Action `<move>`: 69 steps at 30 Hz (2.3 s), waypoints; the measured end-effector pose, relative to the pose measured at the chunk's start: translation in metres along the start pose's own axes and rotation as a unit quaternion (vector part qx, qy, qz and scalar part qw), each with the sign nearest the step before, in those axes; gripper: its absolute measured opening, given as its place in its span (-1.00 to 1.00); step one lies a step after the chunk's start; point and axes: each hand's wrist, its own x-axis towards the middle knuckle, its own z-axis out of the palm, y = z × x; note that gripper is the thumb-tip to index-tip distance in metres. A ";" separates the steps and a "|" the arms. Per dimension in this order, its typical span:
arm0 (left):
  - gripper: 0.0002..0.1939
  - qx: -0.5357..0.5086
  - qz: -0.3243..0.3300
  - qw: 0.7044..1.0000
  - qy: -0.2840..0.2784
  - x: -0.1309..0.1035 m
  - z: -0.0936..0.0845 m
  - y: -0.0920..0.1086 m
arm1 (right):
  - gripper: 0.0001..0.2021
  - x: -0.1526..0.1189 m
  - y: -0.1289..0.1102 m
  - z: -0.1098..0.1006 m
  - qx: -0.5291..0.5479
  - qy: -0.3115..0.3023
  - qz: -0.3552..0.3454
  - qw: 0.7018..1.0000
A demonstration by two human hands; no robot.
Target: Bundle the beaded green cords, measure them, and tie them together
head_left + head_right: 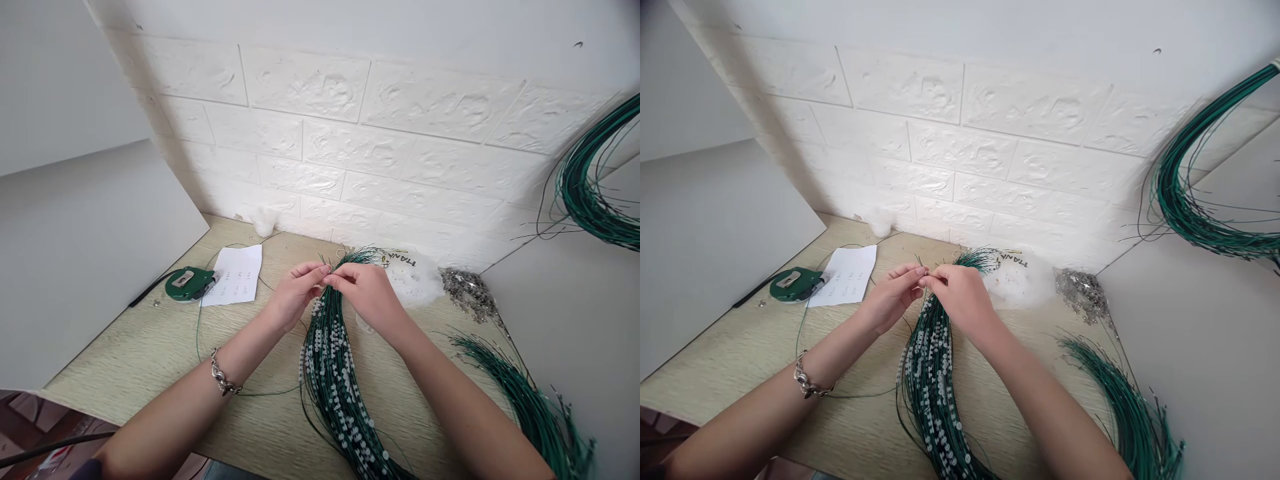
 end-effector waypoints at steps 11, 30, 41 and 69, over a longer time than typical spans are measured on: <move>-0.87 -0.184 -0.161 0.969 0.019 -0.001 0.005 0.003 | -0.73 0.023 0.064 -0.060 -0.294 -0.117 0.159 0.935; -0.87 0.023 -0.114 0.993 -0.014 -0.004 0.009 -0.003 | -0.72 0.036 0.120 -0.046 -0.358 -0.105 0.227 0.900; -0.82 0.061 -0.072 0.996 0.001 -0.007 0.012 0.000 | -0.78 0.024 0.087 -0.059 -0.402 -0.099 0.237 0.879; -0.87 -0.013 -0.082 0.996 -0.035 -0.003 0.006 -0.011 | -0.76 0.012 0.023 -0.020 -0.081 -0.098 -0.083 0.988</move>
